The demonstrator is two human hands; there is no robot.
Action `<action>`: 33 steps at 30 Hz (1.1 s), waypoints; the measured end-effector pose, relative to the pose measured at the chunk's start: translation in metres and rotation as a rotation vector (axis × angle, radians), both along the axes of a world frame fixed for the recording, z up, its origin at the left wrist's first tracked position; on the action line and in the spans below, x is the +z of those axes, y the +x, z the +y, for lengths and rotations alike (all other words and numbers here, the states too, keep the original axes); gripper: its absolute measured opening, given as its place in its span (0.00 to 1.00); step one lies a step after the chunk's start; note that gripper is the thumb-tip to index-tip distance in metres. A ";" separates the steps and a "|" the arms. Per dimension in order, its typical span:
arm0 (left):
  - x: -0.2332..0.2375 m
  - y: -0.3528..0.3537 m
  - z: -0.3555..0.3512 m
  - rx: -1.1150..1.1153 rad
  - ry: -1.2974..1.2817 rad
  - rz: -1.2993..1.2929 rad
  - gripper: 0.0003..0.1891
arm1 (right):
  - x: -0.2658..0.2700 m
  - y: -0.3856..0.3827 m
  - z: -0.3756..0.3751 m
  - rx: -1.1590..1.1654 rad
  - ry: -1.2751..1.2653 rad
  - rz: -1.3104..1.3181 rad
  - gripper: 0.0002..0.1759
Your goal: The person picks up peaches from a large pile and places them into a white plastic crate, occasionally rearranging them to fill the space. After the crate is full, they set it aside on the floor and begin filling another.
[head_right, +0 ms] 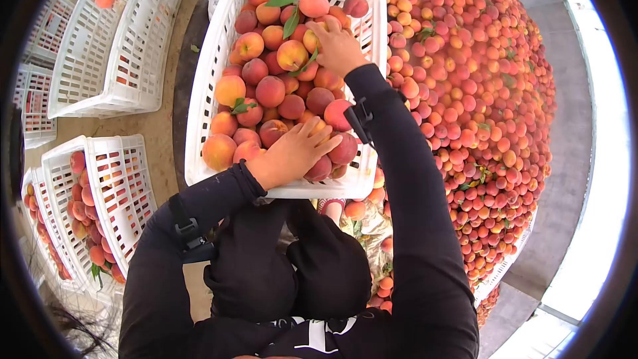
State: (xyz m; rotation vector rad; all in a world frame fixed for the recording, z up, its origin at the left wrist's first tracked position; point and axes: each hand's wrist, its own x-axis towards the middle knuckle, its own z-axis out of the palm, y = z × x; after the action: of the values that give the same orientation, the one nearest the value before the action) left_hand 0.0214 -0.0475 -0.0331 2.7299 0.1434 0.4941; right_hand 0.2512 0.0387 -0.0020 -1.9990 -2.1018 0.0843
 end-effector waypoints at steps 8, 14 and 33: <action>0.000 -0.003 0.003 -0.039 -0.101 -0.006 0.30 | 0.028 -0.028 -0.033 -0.277 -0.170 0.686 0.48; 0.049 -0.041 0.056 0.070 -0.458 0.197 0.14 | 0.006 -0.049 -0.086 -0.248 -0.466 0.990 0.58; 0.034 -0.055 0.058 0.148 -0.639 0.262 0.37 | 0.040 -0.063 -0.131 0.195 -0.233 0.423 0.44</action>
State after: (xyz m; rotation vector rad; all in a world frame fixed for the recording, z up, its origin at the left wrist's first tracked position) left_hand -0.0339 0.0101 0.0007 2.1460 0.4827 0.0923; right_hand 0.1887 -0.0927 0.0380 -1.6893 -2.0653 0.7468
